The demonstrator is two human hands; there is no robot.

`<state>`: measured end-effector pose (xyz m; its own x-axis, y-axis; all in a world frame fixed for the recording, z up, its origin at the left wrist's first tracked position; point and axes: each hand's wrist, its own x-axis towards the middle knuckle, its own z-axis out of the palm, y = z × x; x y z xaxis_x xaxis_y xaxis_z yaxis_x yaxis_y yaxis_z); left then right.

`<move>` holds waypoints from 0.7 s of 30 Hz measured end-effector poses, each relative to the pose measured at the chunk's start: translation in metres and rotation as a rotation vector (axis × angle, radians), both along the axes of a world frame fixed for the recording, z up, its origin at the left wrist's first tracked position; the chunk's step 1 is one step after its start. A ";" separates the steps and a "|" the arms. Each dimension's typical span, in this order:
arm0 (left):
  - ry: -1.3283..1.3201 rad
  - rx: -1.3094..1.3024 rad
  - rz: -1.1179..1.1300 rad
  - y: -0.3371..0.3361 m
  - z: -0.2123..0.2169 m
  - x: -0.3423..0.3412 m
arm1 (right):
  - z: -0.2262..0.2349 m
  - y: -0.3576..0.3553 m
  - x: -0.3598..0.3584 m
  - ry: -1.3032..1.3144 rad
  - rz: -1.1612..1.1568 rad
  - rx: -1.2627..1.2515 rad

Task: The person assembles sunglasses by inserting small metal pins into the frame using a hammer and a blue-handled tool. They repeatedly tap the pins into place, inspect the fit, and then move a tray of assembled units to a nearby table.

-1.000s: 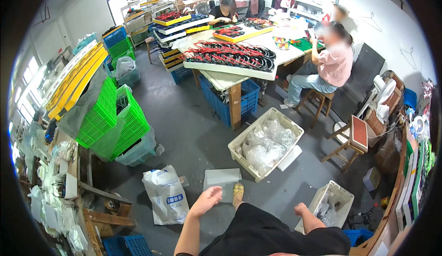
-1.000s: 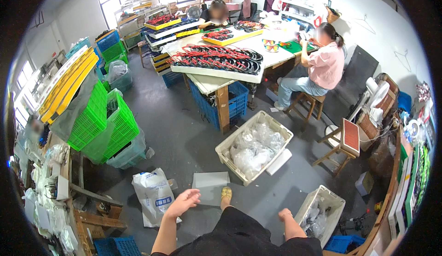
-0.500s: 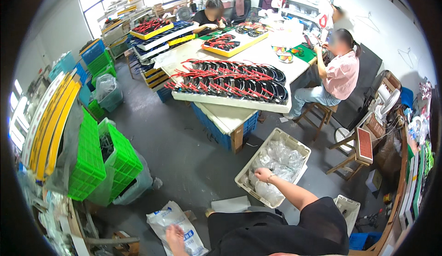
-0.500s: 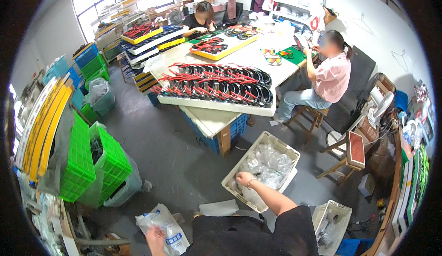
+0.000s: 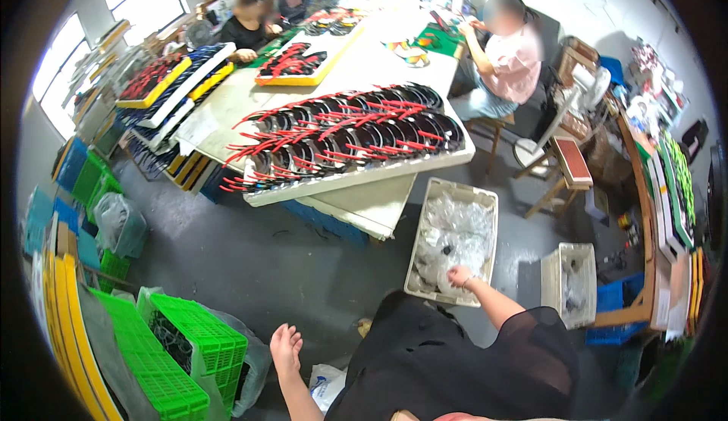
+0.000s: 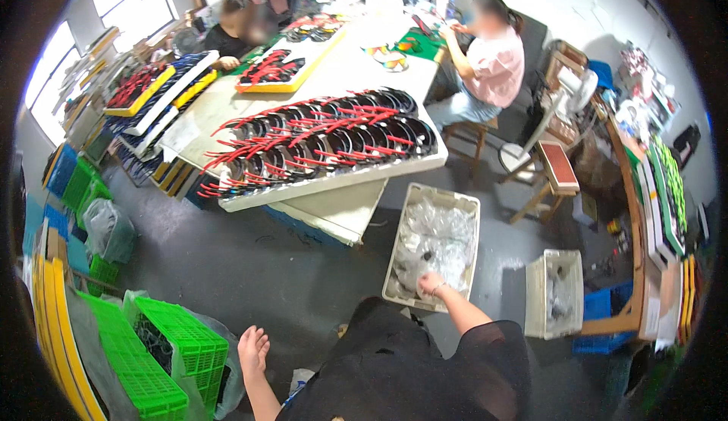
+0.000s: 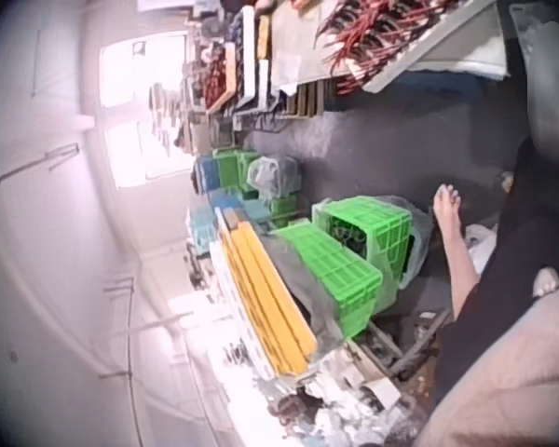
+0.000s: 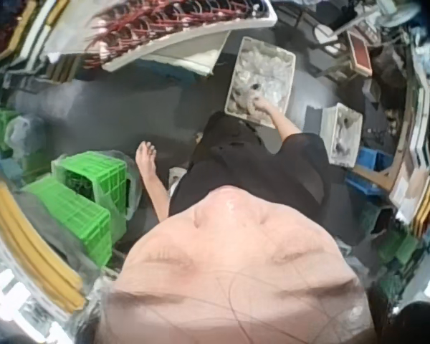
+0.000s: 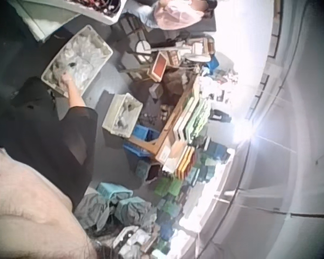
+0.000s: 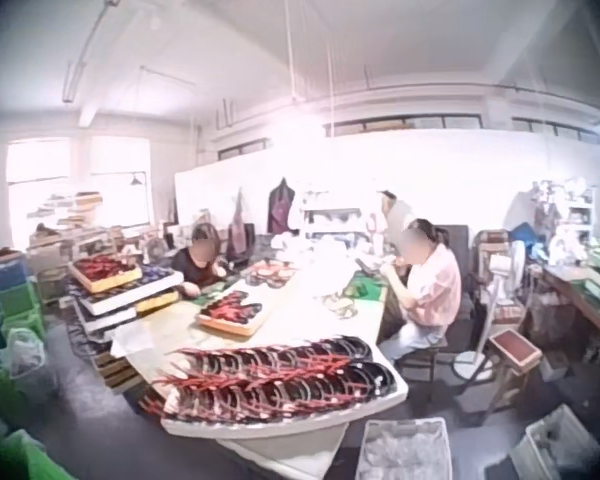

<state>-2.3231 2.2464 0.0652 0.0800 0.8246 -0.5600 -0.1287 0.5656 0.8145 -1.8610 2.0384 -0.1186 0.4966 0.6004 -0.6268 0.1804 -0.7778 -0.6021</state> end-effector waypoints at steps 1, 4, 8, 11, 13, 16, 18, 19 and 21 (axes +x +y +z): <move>-0.003 -0.020 -0.062 0.016 0.001 0.009 | 0.003 -0.001 -0.004 0.089 -0.229 0.040; -0.053 -0.108 -0.236 0.060 -0.011 0.029 | 0.023 0.012 -0.011 0.470 -0.751 0.155; -0.077 -0.009 -0.358 0.124 -0.001 0.059 | 0.038 0.033 0.022 0.518 -0.895 0.249; -0.007 0.082 -0.270 0.174 0.004 0.065 | 0.054 0.064 0.093 0.518 -0.946 0.580; 0.063 0.132 -0.163 0.201 -0.001 0.071 | 0.082 0.100 0.130 0.430 -1.099 0.818; 0.045 0.019 -0.103 0.236 -0.007 0.100 | 0.084 0.119 0.206 0.270 -1.220 0.797; 0.070 -0.019 -0.087 0.262 -0.011 0.097 | 0.097 0.156 0.213 0.199 -1.293 0.781; 0.061 -0.027 -0.057 0.273 -0.009 0.104 | 0.097 0.161 0.228 0.204 -1.282 0.746; 0.056 -0.007 -0.005 0.296 -0.012 0.112 | 0.092 0.169 0.245 0.202 -1.338 0.702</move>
<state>-2.2111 2.5423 0.0533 0.0527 0.8205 -0.5692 -0.0798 0.5716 0.8166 -1.6164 2.2077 -0.0265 0.8433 -0.0106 -0.5373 -0.5302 0.1469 -0.8351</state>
